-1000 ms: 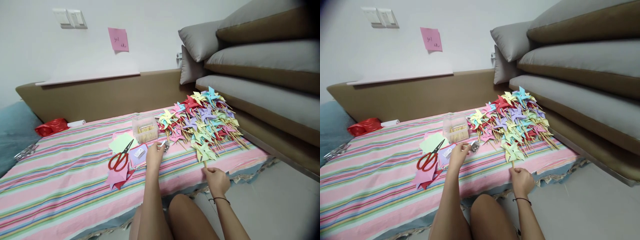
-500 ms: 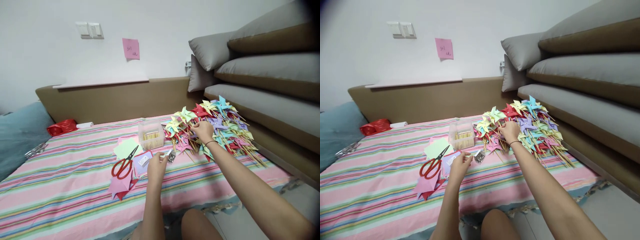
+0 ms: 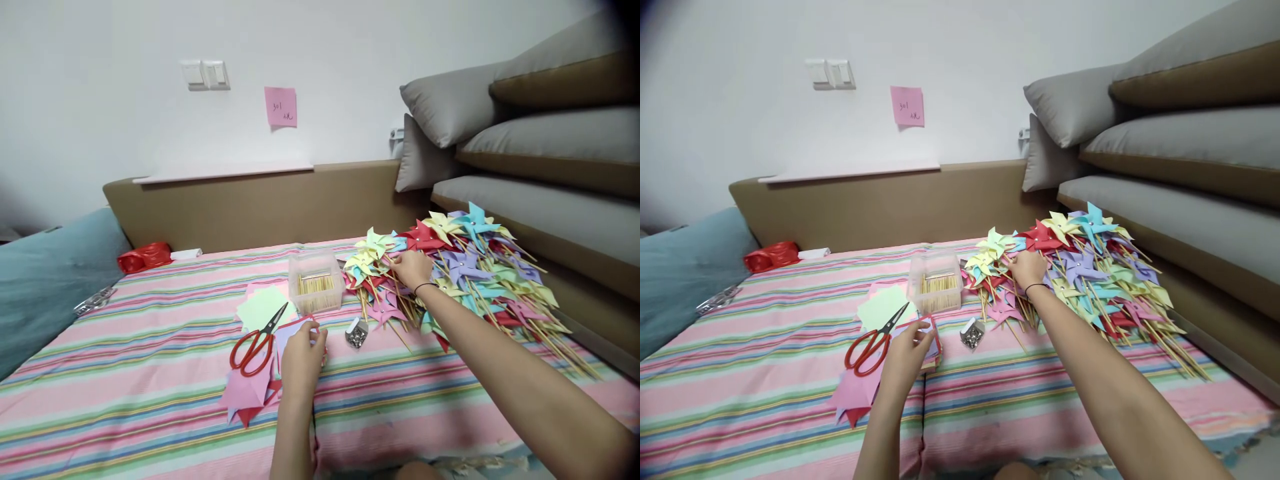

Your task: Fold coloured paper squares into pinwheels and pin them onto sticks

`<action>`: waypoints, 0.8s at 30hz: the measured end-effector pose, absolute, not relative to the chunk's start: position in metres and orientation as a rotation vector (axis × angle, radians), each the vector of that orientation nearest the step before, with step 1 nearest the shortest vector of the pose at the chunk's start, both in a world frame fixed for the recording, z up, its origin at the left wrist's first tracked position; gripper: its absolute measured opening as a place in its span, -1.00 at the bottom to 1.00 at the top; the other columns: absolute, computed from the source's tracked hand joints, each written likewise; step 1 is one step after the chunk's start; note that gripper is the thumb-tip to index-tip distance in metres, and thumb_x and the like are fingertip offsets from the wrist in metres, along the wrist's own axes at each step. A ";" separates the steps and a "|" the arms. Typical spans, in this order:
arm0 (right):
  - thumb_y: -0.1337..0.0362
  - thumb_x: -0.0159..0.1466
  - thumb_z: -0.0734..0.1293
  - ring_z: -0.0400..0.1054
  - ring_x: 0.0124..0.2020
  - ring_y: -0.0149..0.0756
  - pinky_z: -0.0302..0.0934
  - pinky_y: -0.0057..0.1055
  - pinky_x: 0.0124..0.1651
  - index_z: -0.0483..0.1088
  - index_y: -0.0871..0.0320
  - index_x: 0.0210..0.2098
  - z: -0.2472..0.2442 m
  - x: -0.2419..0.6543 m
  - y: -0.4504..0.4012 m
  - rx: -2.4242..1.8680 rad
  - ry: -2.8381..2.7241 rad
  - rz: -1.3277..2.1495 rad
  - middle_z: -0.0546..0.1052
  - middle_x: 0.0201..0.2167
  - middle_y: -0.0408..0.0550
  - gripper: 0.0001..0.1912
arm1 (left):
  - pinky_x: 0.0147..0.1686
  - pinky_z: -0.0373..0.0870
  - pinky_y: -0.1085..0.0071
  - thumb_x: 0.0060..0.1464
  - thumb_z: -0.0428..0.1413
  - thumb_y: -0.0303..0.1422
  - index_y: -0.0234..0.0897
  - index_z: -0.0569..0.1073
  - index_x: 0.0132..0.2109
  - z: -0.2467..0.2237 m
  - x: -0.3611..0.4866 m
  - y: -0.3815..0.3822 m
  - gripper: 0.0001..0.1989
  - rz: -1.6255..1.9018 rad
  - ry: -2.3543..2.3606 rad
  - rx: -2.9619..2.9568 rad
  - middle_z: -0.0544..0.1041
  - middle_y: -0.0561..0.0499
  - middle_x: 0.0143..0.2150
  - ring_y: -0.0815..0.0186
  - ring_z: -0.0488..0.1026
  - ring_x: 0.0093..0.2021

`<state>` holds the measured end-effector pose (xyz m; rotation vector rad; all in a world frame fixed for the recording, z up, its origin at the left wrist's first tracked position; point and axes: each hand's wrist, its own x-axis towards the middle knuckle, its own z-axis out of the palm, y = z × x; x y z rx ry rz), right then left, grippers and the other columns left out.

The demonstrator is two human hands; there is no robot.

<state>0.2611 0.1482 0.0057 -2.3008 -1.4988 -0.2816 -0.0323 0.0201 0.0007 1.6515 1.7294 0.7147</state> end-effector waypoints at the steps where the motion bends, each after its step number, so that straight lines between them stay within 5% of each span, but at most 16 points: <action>1: 0.04 0.15 0.31 0.44 -0.35 -0.12 0.09 -0.36 -0.35 0.58 0.17 -0.48 0.006 0.261 0.146 -2.291 -1.511 -0.289 0.57 -0.49 0.13 -0.66 | -0.33 0.27 0.41 0.11 -0.01 -0.25 -0.24 0.44 -0.11 0.001 -0.032 0.020 -0.73 0.723 1.724 1.639 0.57 0.01 -0.33 0.30 0.49 -0.39; 9: -0.08 0.14 0.32 0.42 -0.39 -0.15 0.06 -0.36 -0.36 0.61 0.13 -0.38 0.017 0.263 0.132 -2.153 -1.528 -0.339 0.58 -0.51 0.06 -0.58 | -0.31 0.31 0.40 0.10 0.00 -0.24 -0.27 0.45 -0.11 0.000 -0.032 0.020 -0.72 0.793 1.670 1.607 0.58 -0.02 -0.33 0.27 0.51 -0.36; 15: 0.11 0.22 0.30 0.42 -0.26 -0.19 0.17 -0.36 -0.15 0.57 0.18 -0.35 0.033 0.231 0.084 -1.761 -1.483 -0.382 0.60 -0.32 0.02 -0.71 | -0.26 0.36 0.36 0.08 0.04 -0.21 -0.27 0.47 -0.09 -0.006 -0.055 0.027 -0.69 0.926 1.713 1.532 0.59 -0.07 -0.28 0.21 0.54 -0.29; 19: 0.19 0.23 0.29 0.45 -0.38 -0.25 0.25 -0.40 -0.26 0.55 0.15 -0.40 0.020 0.179 0.026 -1.404 -1.521 0.006 0.61 -0.39 -0.04 -0.77 | -0.22 0.36 0.35 0.10 0.02 -0.23 -0.27 0.46 -0.07 -0.003 -0.079 0.024 -0.69 0.942 1.831 1.525 0.60 -0.09 -0.21 0.19 0.54 -0.23; 24: 0.44 0.25 0.17 0.51 -0.23 -0.29 0.30 -0.45 -0.16 0.56 0.16 -0.24 -0.028 0.123 0.001 -1.412 -1.920 0.473 0.63 -0.29 -0.06 -0.68 | -0.19 0.33 0.35 0.10 0.00 -0.37 -0.24 0.45 -0.04 -0.010 -0.091 0.024 -0.72 0.695 2.054 1.666 0.59 -0.10 -0.14 0.17 0.50 -0.10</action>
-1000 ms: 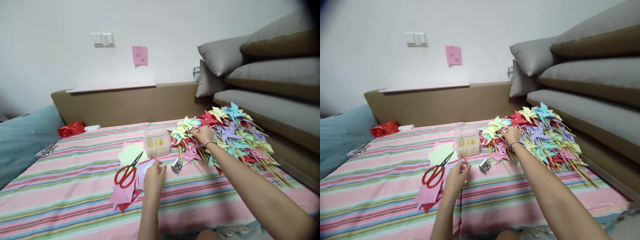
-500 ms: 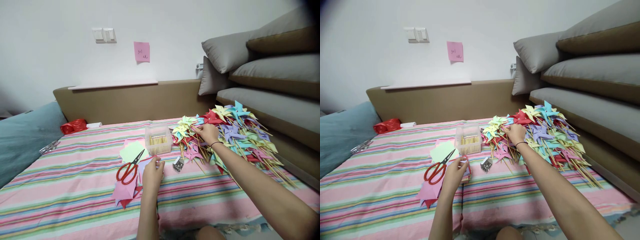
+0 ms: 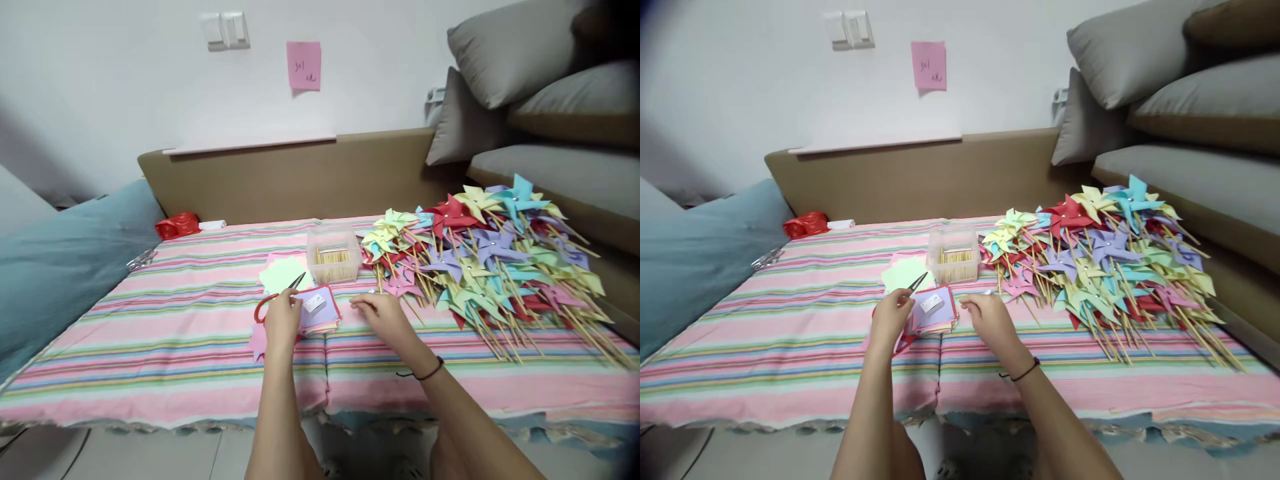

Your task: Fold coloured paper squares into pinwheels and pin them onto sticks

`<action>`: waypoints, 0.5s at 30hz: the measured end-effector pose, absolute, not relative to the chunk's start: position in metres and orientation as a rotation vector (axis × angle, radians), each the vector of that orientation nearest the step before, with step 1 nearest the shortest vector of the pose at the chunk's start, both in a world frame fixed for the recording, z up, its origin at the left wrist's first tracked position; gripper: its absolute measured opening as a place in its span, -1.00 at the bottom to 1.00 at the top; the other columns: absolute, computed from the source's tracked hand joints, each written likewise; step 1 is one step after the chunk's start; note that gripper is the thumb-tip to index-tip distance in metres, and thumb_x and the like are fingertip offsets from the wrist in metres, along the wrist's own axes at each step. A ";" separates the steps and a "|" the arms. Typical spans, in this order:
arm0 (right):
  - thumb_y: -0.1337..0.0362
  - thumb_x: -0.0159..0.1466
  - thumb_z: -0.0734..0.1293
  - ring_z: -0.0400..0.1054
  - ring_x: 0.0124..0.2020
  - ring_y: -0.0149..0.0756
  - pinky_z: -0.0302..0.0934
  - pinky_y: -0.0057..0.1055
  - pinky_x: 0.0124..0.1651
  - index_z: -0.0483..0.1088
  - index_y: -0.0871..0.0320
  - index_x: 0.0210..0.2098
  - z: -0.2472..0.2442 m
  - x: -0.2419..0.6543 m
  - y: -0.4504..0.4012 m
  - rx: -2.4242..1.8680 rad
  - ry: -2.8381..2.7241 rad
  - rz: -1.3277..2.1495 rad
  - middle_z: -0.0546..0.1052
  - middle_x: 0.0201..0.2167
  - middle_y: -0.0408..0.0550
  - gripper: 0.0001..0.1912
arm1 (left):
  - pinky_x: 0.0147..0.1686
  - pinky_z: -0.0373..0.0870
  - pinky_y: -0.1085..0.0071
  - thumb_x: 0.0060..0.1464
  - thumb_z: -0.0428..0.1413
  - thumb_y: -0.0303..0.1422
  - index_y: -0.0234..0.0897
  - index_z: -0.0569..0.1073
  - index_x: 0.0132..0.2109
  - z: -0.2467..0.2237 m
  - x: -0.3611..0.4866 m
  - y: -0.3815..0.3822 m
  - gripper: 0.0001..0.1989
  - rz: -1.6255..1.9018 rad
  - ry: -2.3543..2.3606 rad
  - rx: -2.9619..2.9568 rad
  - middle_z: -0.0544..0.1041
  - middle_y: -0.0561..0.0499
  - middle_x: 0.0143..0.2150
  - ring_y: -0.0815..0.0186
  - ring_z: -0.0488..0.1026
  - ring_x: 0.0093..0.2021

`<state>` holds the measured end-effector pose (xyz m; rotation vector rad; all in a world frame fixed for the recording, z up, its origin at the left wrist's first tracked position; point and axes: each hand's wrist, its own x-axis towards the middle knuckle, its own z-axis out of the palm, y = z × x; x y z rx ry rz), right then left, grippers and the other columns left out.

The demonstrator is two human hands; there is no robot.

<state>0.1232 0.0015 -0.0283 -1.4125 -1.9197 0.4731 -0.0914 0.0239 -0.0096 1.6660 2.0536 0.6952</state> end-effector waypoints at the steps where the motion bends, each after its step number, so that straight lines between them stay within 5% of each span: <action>1: 0.47 0.25 0.17 0.51 -0.21 -0.29 0.29 -0.45 -0.13 0.56 0.17 -0.23 -0.039 0.116 0.004 -1.411 -1.982 0.505 0.63 -0.26 -0.06 -0.67 | -0.16 0.32 0.35 0.08 0.02 -0.39 -0.25 0.45 -0.04 -0.013 -0.090 0.026 -0.71 0.665 2.055 1.684 0.58 -0.11 -0.11 0.17 0.48 -0.07; 9: 0.42 0.24 0.25 0.46 -0.11 -0.21 0.25 -0.36 -0.03 0.55 0.15 -0.24 -0.084 0.086 0.033 -1.424 -2.175 0.538 0.61 -0.21 0.00 -0.77 | 0.04 0.21 0.28 0.03 0.14 -0.23 -0.41 0.41 0.03 -0.047 -0.063 0.042 -0.55 0.433 2.067 1.814 0.47 -0.31 0.04 0.03 0.34 0.12; 15: 0.35 0.23 0.31 0.45 -0.09 -0.22 0.24 -0.36 -0.02 0.55 0.10 -0.22 -0.091 0.080 0.039 -1.419 -2.225 0.526 0.61 -0.18 -0.03 -0.82 | 0.01 0.22 0.28 0.04 0.13 -0.31 -0.44 0.45 -0.10 -0.058 -0.060 0.045 -0.69 0.394 2.090 1.770 0.44 -0.37 0.04 0.02 0.36 0.09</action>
